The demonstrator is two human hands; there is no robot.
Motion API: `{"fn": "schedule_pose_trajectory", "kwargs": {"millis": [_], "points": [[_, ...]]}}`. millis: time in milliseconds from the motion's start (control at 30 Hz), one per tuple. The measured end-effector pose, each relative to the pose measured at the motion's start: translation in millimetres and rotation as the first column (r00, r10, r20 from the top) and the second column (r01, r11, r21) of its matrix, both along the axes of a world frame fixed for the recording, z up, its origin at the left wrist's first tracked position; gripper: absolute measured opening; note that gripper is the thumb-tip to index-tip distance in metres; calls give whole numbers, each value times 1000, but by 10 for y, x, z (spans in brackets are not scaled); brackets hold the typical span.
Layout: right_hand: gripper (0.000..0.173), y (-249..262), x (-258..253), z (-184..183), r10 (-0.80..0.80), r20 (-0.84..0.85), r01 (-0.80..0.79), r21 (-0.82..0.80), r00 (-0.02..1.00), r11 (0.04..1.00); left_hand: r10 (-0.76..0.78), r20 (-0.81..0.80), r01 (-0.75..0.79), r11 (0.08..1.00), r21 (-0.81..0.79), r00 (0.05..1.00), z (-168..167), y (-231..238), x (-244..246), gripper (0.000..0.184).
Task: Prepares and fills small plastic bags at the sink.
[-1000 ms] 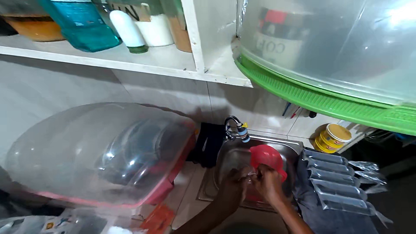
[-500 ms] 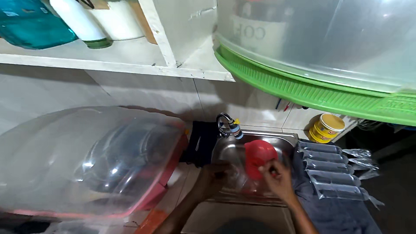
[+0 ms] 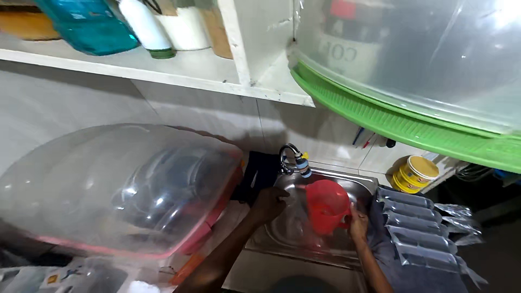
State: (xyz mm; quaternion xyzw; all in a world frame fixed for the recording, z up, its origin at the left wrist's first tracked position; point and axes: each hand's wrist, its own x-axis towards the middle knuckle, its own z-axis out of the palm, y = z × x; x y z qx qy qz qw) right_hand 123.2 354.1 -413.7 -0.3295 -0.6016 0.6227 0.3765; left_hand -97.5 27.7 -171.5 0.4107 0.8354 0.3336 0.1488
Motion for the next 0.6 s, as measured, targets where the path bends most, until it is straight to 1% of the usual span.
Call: {"fn": "schedule_pose_trajectory", "kwargs": {"millis": [67,200,300,367,467,533,600], "points": [[49,99,42,340,6,34,-10,91,999,996,6,0,-6,1000,-7,1000,-35,51,-26,26],[50,124,119,1467,-5,175,-44,274,985,961,-23,-2,23,1000,-4,1000,-51,163,-9,24],[51,89,120,2198,-35,268,-83,416,963,905,-32,7,32,999,-18,999,-36,253,29,27],[51,38,120,2590,-86,337,-111,524,938,845,-68,-15,68,998,-9,998,-46,312,49,28],[54,-20,114,3038,-191,445,-164,643,875,748,-95,-13,96,995,22,995,-55,399,91,28],[56,-37,93,3218,-234,500,-213,682,834,700,-108,-10,109,991,78,994,-58,459,131,28],[58,-46,54,3342,-263,543,-271,712,797,648,-123,-15,123,989,77,992,-74,529,163,28]]}}
